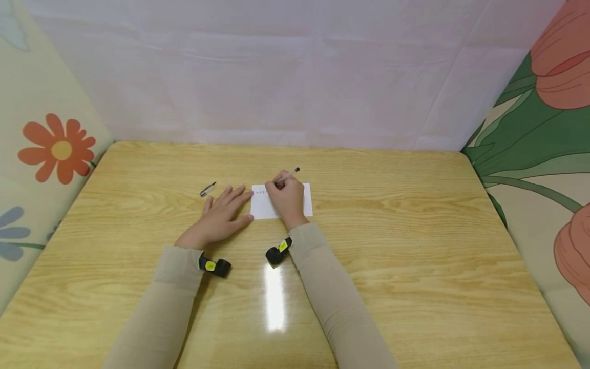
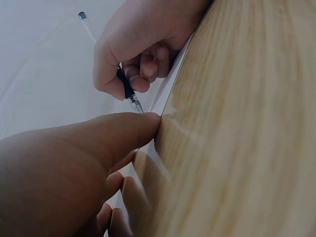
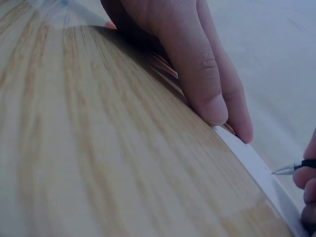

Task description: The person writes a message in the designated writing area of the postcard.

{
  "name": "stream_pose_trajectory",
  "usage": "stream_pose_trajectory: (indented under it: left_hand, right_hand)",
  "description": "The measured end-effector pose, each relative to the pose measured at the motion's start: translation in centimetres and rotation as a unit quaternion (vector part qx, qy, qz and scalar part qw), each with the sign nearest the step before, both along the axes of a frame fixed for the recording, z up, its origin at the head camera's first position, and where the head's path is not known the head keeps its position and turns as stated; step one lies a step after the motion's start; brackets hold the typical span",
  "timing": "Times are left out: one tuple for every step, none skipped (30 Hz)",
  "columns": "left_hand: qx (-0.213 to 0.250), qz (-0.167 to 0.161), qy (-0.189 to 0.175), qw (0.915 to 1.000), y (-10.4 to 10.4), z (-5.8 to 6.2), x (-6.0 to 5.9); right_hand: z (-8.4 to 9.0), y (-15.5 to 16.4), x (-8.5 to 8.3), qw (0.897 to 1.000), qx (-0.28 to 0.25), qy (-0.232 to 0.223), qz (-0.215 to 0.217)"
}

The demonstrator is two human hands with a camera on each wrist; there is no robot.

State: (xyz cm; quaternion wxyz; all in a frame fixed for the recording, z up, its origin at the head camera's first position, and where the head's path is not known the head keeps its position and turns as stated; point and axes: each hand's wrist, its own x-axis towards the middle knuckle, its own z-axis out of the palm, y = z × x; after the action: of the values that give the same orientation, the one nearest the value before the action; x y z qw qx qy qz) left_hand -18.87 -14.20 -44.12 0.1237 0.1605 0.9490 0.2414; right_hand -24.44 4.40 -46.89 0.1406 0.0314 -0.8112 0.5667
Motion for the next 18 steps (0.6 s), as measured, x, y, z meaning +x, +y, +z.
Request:
stream_pose_trajectory:
  left_hand:
    - [0.000, 0.000, 0.000, 1.0000, 0.01, 0.02, 0.02]
    - [0.000, 0.000, 0.000, 1.0000, 0.01, 0.04, 0.03]
    - [0.002, 0.000, 0.001, 1.0000, 0.01, 0.06, 0.04]
    - [0.001, 0.000, 0.000, 1.0000, 0.02, 0.09, 0.06]
    - [0.001, 0.000, 0.000, 1.0000, 0.02, 0.11, 0.06]
    - [0.002, 0.000, 0.001, 1.0000, 0.03, 0.11, 0.06]
    - [0.003, -0.001, 0.002, 1.0000, 0.03, 0.13, 0.07]
    - [0.003, -0.001, 0.002, 1.0000, 0.03, 0.11, 0.08]
    - [0.003, -0.001, 0.002, 1.0000, 0.03, 0.08, 0.07]
    - [0.003, -0.002, 0.002, 1.0000, 0.01, 0.04, 0.07]
    - [0.004, -0.002, 0.003, 1.0000, 0.00, 0.02, 0.08]
    - [0.004, -0.002, 0.003, 1.0000, 0.02, 0.04, 0.12]
    - [0.005, -0.002, 0.003, 1.0000, 0.02, 0.04, 0.13]
    - [0.005, -0.002, 0.003, 1.0000, 0.02, 0.01, 0.13]
    - [0.005, -0.002, 0.003, 1.0000, 0.03, 0.04, 0.15]
    - [0.005, -0.002, 0.003, 1.0000, 0.04, 0.07, 0.16]
    - [0.005, -0.002, 0.003, 1.0000, 0.05, 0.11, 0.17]
    - [0.005, -0.002, 0.003, 1.0000, 0.06, 0.11, 0.17]
  right_hand:
    - [0.01, 0.00, 0.00, 1.000, 0.001, 0.000, 0.000]
    - [0.02, 0.00, 0.01, 1.000, 0.001, -0.001, 0.000]
    - [0.04, 0.00, 0.03, 1.000, 0.000, -0.001, 0.001]
    - [0.06, 0.01, 0.04, 1.000, -0.001, -0.001, 0.002]
    - [0.07, 0.01, 0.05, 1.000, -0.001, -0.001, 0.003]
    - [0.07, 0.02, 0.07, 1.000, -0.001, 0.000, 0.003]
    - [0.08, 0.03, 0.08, 1.000, 0.000, 0.001, 0.004]
    - [0.07, 0.04, 0.08, 1.000, 0.000, 0.002, 0.004]
    - [0.06, 0.05, 0.08, 1.000, -0.001, 0.003, 0.004]
    - [0.05, 0.05, 0.09, 1.000, 0.000, 0.004, 0.004]
    - [0.03, 0.06, 0.08, 1.000, 0.001, 0.004, 0.004]
    - [0.02, 0.07, 0.08, 1.000, 0.001, 0.004, 0.004]
    - [-0.01, 0.07, 0.08, 1.000, 0.002, 0.004, 0.004]
    - [0.01, 0.08, 0.09, 1.000, 0.002, 0.003, 0.004]
    - [0.01, 0.08, 0.09, 1.000, 0.002, 0.001, 0.003]
    - [0.02, 0.08, 0.10, 1.000, 0.002, -0.001, 0.002]
    - [0.03, 0.09, 0.09, 1.000, 0.002, -0.003, 0.001]
    - [0.07, 0.08, 0.11, 1.000, 0.003, -0.004, 0.000]
